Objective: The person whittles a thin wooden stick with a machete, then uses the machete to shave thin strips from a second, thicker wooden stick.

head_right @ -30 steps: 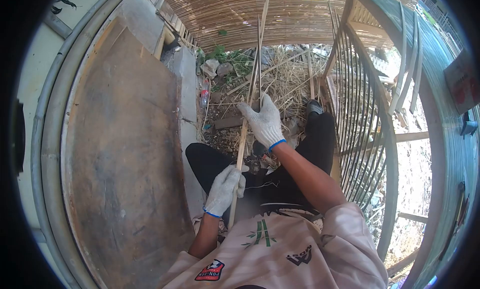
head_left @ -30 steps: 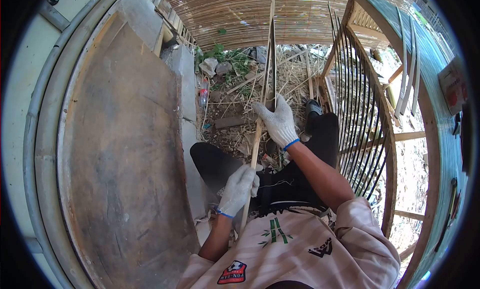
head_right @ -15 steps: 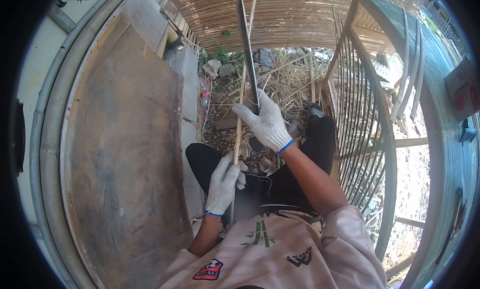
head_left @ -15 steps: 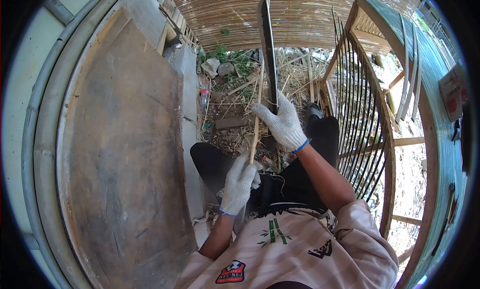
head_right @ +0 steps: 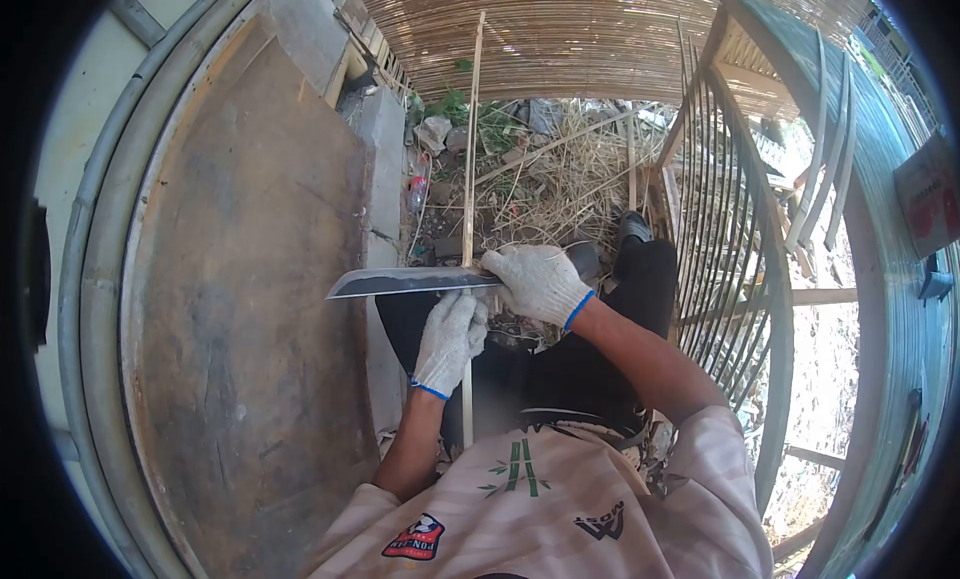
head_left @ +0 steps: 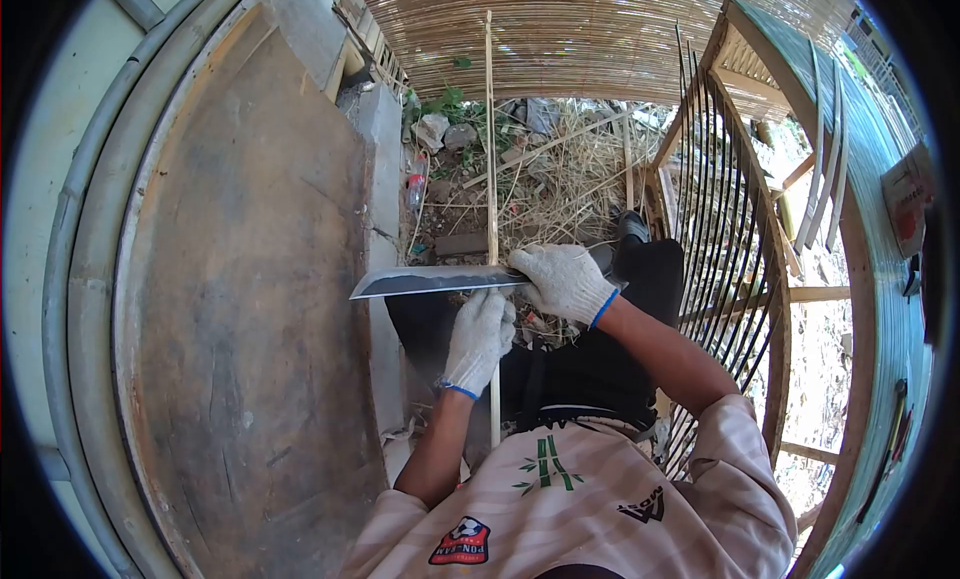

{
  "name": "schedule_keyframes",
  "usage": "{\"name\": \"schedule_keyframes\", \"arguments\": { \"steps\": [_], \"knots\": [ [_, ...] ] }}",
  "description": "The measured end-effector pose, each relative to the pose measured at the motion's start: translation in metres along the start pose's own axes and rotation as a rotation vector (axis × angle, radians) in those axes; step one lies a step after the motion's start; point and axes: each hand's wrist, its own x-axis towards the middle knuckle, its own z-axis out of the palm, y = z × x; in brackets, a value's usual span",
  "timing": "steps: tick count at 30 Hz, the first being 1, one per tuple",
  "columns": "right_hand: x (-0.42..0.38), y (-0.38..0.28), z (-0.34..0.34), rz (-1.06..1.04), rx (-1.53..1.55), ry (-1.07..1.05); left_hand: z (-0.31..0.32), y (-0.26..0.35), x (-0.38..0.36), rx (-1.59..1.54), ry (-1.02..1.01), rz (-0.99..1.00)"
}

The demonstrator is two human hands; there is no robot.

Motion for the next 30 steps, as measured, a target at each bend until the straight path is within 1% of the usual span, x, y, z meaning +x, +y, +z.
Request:
{"name": "schedule_keyframes", "arguments": {
  "steps": [2, 4, 5, 8, 11, 14, 17, 21, 23, 24, 27, 29, 30],
  "knots": [
    [0.004, 0.006, 0.004, 0.012, -0.033, -0.023, 0.001, -0.004, 0.007, -0.009, -0.018, 0.001],
    [0.011, 0.012, 0.007, 0.104, -0.052, -0.157, 0.001, -0.007, 0.013, -0.011, -0.025, -0.007],
    [0.012, 0.018, 0.013, 0.103, -0.054, -0.16, 0.001, -0.01, 0.016, -0.011, -0.027, -0.015],
    [0.016, 0.046, 0.043, 0.051, -0.074, -0.091, 0.0, -0.027, 0.03, 0.005, -0.024, 0.002],
    [0.02, 0.052, 0.049, 0.08, -0.075, -0.136, 0.003, -0.036, 0.038, -0.041, 0.018, 0.004],
    [0.022, 0.057, 0.056, 0.064, -0.069, -0.091, 0.002, -0.038, 0.042, -0.096, 0.02, -0.042],
    [0.026, 0.067, 0.058, 0.093, -0.074, -0.13, 0.008, -0.031, 0.037, -0.179, 0.039, -0.091],
    [0.034, 0.075, 0.052, 0.096, -0.098, -0.137, 0.017, -0.023, 0.039, -0.213, 0.04, -0.092],
    [0.039, 0.077, 0.042, 0.033, -0.098, -0.127, 0.015, -0.017, 0.036, -0.199, 0.027, -0.109],
    [0.041, 0.082, 0.041, 0.026, -0.099, -0.09, 0.013, -0.012, 0.034, -0.209, -0.006, -0.12],
    [0.05, 0.09, 0.041, 0.02, -0.118, -0.099, 0.007, 0.0, 0.035, -0.213, -0.068, -0.131],
    [0.056, 0.091, 0.037, -0.011, -0.13, -0.07, 0.004, 0.009, 0.033, -0.199, -0.065, -0.127],
    [0.057, 0.089, 0.035, -0.038, -0.085, -0.044, 0.002, 0.012, 0.032, -0.199, -0.08, -0.135]
  ]
}}
